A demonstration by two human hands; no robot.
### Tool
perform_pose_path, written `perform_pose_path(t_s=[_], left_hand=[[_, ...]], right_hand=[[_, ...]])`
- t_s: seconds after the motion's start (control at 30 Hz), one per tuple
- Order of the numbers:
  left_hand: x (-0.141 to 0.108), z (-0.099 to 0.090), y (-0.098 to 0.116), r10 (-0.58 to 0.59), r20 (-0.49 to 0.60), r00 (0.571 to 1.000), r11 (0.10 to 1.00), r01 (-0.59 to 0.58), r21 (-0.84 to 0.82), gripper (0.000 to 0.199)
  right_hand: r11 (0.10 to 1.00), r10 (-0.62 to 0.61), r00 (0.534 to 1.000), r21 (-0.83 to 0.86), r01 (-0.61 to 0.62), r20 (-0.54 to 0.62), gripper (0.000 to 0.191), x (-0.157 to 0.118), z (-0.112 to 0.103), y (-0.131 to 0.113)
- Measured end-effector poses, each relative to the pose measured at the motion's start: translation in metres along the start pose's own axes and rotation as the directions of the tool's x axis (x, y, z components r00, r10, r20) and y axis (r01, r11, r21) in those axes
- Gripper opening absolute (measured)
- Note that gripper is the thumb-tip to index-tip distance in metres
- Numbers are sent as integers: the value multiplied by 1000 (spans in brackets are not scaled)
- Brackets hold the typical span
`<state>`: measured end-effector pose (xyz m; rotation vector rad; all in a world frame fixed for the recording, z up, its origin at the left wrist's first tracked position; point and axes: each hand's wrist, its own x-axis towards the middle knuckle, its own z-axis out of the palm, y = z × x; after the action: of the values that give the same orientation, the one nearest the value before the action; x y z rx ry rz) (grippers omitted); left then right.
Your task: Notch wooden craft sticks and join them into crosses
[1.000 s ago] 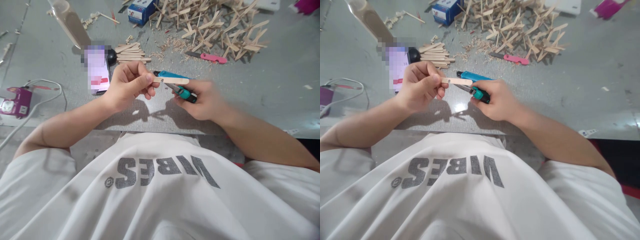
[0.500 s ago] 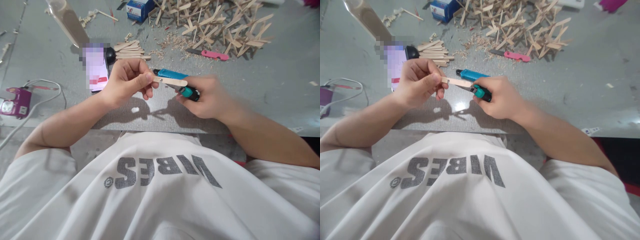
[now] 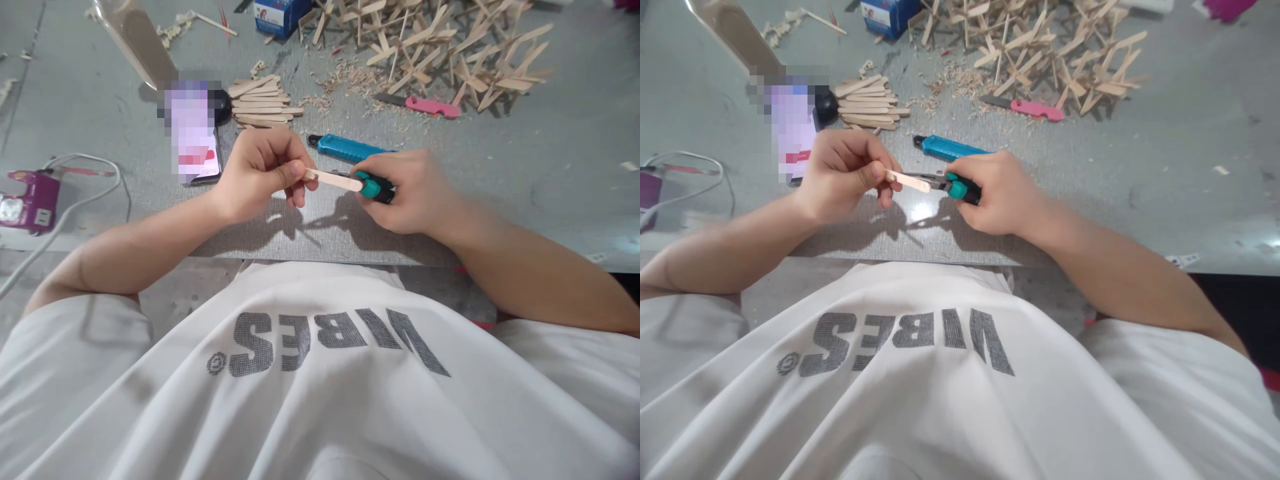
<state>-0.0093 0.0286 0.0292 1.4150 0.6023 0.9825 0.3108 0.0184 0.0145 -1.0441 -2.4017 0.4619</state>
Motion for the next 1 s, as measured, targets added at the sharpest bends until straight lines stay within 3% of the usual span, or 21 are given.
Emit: perform_pose_path(t_s=[0.1, 0.2, 0.4, 0.6, 0.73, 0.83, 1.0], left_hand=[[-1, 1, -4, 32, 49, 998, 999, -31, -26, 70], [-2, 3, -7, -37, 44, 998, 999, 38, -20, 72], [-7, 11, -8, -51, 109, 993, 990, 65, -123, 73], [-13, 19, -11, -197, 118, 973, 954, 218, -205, 65], [-9, 18, -12, -171, 17, 985, 961, 170, -217, 69], [-5, 12, -12, -147, -37, 988, 974, 138, -182, 67], [-4, 7, -12, -15, -97, 995, 999, 12, -35, 69]], right_hand=[[998, -67, 998, -13, 67, -20, 34, -1, 4, 6], [993, -120, 992, -26, 119, -27, 35, -1, 5, 9], [1000, 10, 998, -30, -8, 68, 25, 0, 5, 6], [985, -128, 992, 115, 128, -5, 16, 7, 20, 1], [979, -2, 999, 202, -5, 35, 13, 7, 23, -15], [943, 86, 994, 317, -104, 71, 22, 8, 18, -20], [943, 153, 988, 298, -146, 0, 20, 11, 6, -12]])
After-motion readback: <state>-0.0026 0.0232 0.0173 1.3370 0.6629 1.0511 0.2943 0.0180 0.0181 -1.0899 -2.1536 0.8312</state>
